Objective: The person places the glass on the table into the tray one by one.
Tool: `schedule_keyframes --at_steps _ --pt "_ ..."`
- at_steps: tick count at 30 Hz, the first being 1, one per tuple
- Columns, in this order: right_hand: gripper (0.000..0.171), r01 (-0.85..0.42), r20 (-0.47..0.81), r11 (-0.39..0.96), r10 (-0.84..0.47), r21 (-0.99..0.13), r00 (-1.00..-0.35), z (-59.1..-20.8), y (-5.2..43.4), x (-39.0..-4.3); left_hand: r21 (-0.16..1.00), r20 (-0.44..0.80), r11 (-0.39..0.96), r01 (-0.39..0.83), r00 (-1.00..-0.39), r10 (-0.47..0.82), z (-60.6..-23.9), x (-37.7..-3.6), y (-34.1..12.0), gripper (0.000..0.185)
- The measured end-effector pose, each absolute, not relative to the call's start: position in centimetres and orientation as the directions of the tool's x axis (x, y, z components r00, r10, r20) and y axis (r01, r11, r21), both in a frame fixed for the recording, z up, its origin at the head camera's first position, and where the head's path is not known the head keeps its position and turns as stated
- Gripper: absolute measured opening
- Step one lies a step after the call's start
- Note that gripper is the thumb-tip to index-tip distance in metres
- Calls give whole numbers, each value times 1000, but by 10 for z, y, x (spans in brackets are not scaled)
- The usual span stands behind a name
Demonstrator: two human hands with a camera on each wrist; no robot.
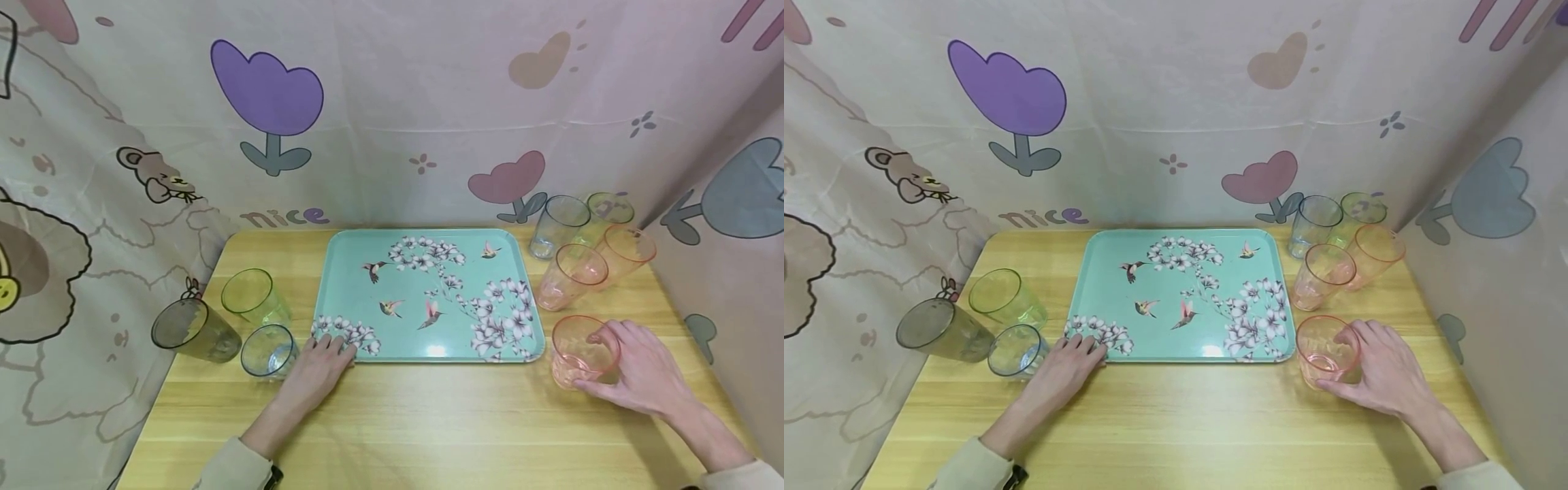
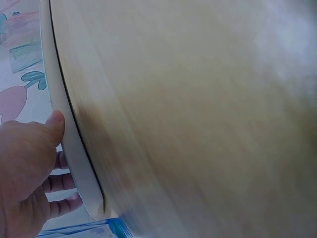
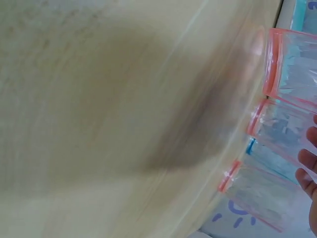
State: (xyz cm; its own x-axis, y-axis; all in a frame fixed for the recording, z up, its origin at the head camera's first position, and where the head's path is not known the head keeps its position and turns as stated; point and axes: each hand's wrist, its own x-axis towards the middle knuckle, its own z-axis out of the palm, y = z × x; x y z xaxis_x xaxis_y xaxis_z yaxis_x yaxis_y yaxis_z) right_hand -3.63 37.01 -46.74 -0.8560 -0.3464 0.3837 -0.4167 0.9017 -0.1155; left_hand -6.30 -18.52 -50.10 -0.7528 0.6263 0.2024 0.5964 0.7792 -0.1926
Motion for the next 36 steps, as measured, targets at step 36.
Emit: schedule_keyframes --at_steps 36 --pt "96 -607 449 785 -591 128 -670 -425 332 -77 -165 223 789 591 -757 614 -502 -62 -185 15"
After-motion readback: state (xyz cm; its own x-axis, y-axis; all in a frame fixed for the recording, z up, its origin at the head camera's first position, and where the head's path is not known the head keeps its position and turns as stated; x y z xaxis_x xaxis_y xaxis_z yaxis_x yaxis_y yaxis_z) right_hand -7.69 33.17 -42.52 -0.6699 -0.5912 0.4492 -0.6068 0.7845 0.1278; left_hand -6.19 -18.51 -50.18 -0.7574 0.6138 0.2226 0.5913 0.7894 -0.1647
